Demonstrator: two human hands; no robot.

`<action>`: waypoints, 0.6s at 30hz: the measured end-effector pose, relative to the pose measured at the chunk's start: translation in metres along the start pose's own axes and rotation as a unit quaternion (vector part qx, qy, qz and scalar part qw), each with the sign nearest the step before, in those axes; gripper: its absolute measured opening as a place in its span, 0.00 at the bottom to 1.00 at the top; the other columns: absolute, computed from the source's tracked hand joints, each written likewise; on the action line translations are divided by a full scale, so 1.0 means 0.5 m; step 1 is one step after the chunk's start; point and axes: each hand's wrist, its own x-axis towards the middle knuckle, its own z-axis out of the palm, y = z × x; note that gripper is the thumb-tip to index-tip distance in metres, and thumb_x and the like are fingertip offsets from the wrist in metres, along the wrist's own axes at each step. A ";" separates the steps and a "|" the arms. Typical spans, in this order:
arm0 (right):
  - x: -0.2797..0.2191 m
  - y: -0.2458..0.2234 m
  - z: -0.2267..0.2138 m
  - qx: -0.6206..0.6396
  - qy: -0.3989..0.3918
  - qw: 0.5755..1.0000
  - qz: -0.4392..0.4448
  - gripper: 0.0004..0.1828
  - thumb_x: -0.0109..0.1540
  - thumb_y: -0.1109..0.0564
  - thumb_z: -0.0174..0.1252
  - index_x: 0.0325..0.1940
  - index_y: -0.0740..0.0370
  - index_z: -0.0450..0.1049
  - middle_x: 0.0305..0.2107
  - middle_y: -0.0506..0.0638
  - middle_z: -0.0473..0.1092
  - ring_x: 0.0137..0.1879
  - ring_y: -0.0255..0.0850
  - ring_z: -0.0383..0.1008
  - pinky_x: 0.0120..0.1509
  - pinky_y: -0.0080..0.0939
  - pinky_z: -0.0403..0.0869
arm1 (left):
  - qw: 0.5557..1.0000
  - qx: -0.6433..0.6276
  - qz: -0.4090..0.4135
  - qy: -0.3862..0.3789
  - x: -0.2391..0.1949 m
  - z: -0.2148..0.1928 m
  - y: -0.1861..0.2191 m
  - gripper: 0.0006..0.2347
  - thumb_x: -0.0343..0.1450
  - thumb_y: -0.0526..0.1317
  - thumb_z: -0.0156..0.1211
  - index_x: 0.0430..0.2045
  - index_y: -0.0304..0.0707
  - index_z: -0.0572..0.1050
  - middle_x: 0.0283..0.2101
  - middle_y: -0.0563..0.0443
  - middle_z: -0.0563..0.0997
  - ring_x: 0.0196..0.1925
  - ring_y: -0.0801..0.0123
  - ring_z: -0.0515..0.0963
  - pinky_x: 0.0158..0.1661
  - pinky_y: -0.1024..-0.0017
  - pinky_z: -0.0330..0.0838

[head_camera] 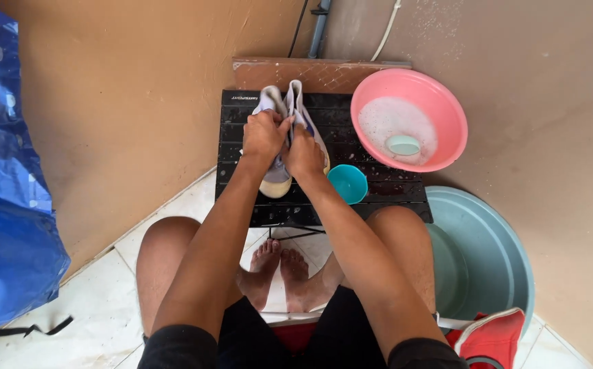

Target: The person scrubs white shoelaces with a brush and soapy water on a black table. They then rinse the laces and a pair of white sneakers using a blue cup to pour water from a large basin.

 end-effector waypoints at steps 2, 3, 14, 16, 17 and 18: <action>0.042 0.027 -0.040 -0.014 -0.047 0.999 -0.025 0.27 0.75 0.40 0.60 0.68 0.63 0.76 0.62 0.69 0.82 0.69 0.80 0.84 0.72 0.83 0.84 | 0.999 0.037 -0.002 0.002 0.018 -0.037 0.049 0.22 0.75 0.69 0.78 0.45 0.53 0.94 0.42 0.44 0.96 0.50 0.37 0.97 0.51 0.46 0.95; 0.053 0.046 -0.050 -0.024 -0.101 0.994 -0.046 0.31 0.74 0.37 0.59 0.66 0.67 0.80 0.63 0.71 0.84 0.71 0.79 0.84 0.73 0.81 0.84 | 0.997 0.077 -0.008 -0.002 0.015 -0.048 0.064 0.25 0.76 0.70 0.76 0.45 0.48 0.94 0.42 0.37 0.95 0.50 0.32 0.96 0.50 0.43 0.95; 0.032 0.266 -0.149 -0.235 -0.196 0.952 -0.014 0.27 0.69 0.48 0.67 0.63 0.75 0.89 0.57 0.79 0.84 0.64 0.79 0.88 0.64 0.83 0.86 | 0.994 0.093 -0.036 -0.040 0.165 0.084 0.081 0.30 0.75 0.60 0.76 0.61 0.31 0.82 0.59 0.36 0.90 0.63 0.31 0.92 0.66 0.44 0.91; 0.046 0.293 -0.133 -0.231 -0.195 0.953 -0.023 0.23 0.70 0.55 0.65 0.60 0.76 0.89 0.54 0.78 0.84 0.62 0.79 0.89 0.61 0.83 0.86 | 0.994 0.086 -0.054 -0.027 0.189 0.094 0.051 0.26 0.75 0.57 0.73 0.57 0.33 0.83 0.56 0.41 0.91 0.61 0.34 0.94 0.64 0.48 0.92; 0.043 0.303 -0.130 -0.232 -0.194 0.953 -0.023 0.21 0.69 0.57 0.66 0.60 0.77 0.89 0.56 0.80 0.84 0.63 0.80 0.89 0.62 0.83 0.86 | 0.998 0.027 -0.046 -0.023 0.176 0.075 0.046 0.24 0.73 0.57 0.76 0.48 0.30 0.87 0.45 0.36 0.92 0.53 0.31 0.95 0.56 0.46 0.93; 0.040 0.312 -0.128 -0.233 -0.193 0.953 -0.023 0.20 0.69 0.60 0.66 0.60 0.78 0.89 0.57 0.81 0.84 0.64 0.81 0.88 0.63 0.82 0.86 | 0.999 -0.033 -0.038 -0.018 0.162 0.055 0.042 0.23 0.72 0.56 0.79 0.39 0.26 0.91 0.34 0.32 0.93 0.46 0.29 0.96 0.48 0.44 0.94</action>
